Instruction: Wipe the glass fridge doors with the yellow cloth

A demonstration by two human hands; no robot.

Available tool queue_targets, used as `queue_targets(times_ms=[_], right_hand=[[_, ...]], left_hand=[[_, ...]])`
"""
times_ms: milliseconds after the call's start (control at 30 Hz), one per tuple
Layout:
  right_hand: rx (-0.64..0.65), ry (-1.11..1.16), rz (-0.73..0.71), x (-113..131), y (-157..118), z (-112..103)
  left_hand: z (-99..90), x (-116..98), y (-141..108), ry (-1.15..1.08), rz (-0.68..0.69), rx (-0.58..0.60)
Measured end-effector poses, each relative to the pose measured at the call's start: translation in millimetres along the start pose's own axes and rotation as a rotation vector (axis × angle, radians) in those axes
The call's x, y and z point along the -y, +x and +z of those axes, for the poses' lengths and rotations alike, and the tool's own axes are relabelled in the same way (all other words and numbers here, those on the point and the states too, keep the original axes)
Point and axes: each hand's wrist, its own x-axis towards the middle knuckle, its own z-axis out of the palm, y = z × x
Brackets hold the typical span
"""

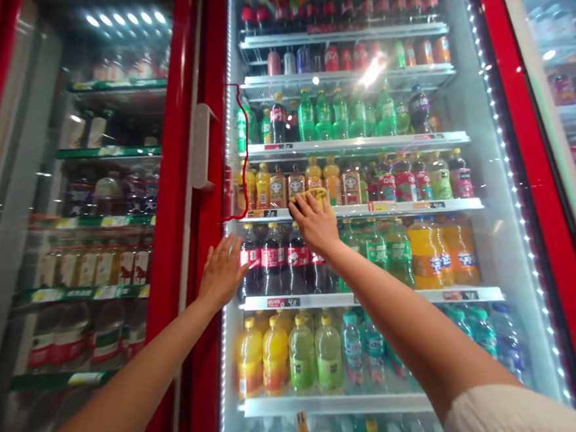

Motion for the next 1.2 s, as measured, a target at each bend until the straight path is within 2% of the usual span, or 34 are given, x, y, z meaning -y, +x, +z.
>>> queue_targets(times_ms=[100, 167, 267, 333, 400, 500, 600, 667, 767, 833, 900, 1000, 1100, 1200], right_hand=[[0.065, 0.012, -0.125, -6, 5, -3], [0.067, 0.023, -0.124, -20, 16, -8], [0.007, 0.029, 0.031, -54, 19, -14], [-0.049, 0.027, 0.15, -78, 5, -13], [-0.092, 0.014, 0.194, -95, -17, -9], [-0.112, -0.022, 0.117, -108, -44, -4], [-0.063, -0.048, -0.026, -123, -41, -11], [-0.034, -0.06, -0.044, -145, -28, -21], [-0.071, -0.081, 0.161, -194, -23, -35], [-0.126, -0.076, 0.322, -226, -40, -40], [-0.158, -0.066, 0.4, -248, -67, -41], [-0.137, -0.076, 0.363, -264, -101, -39], [-0.104, -0.109, 0.27, -276, -112, -38], [-0.132, -0.16, 0.353, -301, -114, -39]], left_hand=[[-0.7, -37, 27, -0.036, 0.082, -0.016], [-2.2, -65, 51, -0.064, 0.119, -0.019], [-5.0, -103, 83, -0.104, 0.147, -0.023], [-5.9, -123, 95, -0.122, 0.16, -0.021], [-5.1, -140, 98, -0.133, 0.171, -0.014], [-1.7, -164, 95, -0.15, 0.2, 0.003], [1.9, -189, 96, -0.162, 0.209, 0.007], [4.2, -206, 99, -0.17, 0.211, -0.003], [9.1, -229, 104, -0.195, 0.233, -0.023], [13.5, -245, 106, -0.224, 0.259, -0.039], [18.3, -263, 107, -0.262, 0.276, -0.068], [24.1, -296, 112, -0.312, 0.305, -0.113], [28.4, -338, 118, -0.358, 0.38, -0.121], [33.7, -378, 119, -0.409, 0.423, -0.121]])
